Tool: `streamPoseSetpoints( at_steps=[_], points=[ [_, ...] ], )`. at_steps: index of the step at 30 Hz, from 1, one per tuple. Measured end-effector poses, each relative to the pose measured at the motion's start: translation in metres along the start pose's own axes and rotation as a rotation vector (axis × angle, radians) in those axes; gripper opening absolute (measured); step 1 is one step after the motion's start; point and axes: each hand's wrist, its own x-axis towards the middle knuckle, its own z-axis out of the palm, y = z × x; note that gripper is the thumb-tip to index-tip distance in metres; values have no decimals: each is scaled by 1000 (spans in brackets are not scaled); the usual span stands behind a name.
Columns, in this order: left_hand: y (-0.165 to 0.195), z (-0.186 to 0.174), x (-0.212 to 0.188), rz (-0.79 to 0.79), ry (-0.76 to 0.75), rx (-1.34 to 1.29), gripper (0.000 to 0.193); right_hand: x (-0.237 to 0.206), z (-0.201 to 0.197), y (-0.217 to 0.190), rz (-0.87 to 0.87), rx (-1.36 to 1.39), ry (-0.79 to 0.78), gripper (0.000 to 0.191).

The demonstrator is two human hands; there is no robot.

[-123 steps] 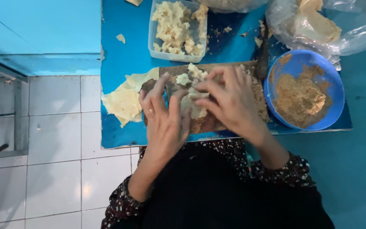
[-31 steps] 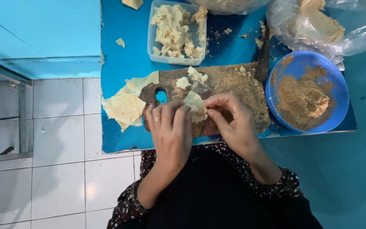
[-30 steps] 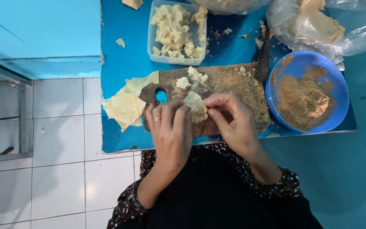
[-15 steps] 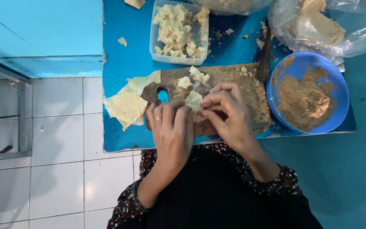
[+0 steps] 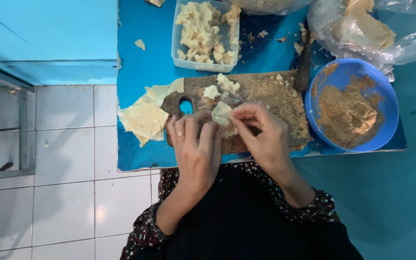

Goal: The person sits at a low table and folds thin square pastry sheets around pieces of pale filling, pinching the wrappers closed by hand. The folded pieces are placed into a clear plastic bag at the top of the table, and the person repeats the folding cycle with new wrappers and filling.

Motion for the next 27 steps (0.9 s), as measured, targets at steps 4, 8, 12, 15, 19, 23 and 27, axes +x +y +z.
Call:
streamPoseSetpoints(
  at_steps=[4,8,12,15,19,23,27],
  points=[
    [1,0,2,0,-1,3,15,0,4,-1,48,135,8,22],
    [1,-7,5,54,-50,44,17,-1,2,-8,-214,-172,-55,21],
    [-10,-27,7,220,-187,169,27,9,-24,-16,-360,-248,-276,29],
    [-17,-27,12,366,-226,258,29,18,-40,-17,-377,-181,-458,45],
    [-26,-17,27,293,-256,94,20,21,-36,-12,-524,-262,-456,53],
    [-28,-21,30,172,-254,-67,16,31,-26,-3,-435,-257,-382,25],
    [-24,-18,31,71,-224,-50,18,55,-18,1,-17,-83,-515,22]
  ],
)
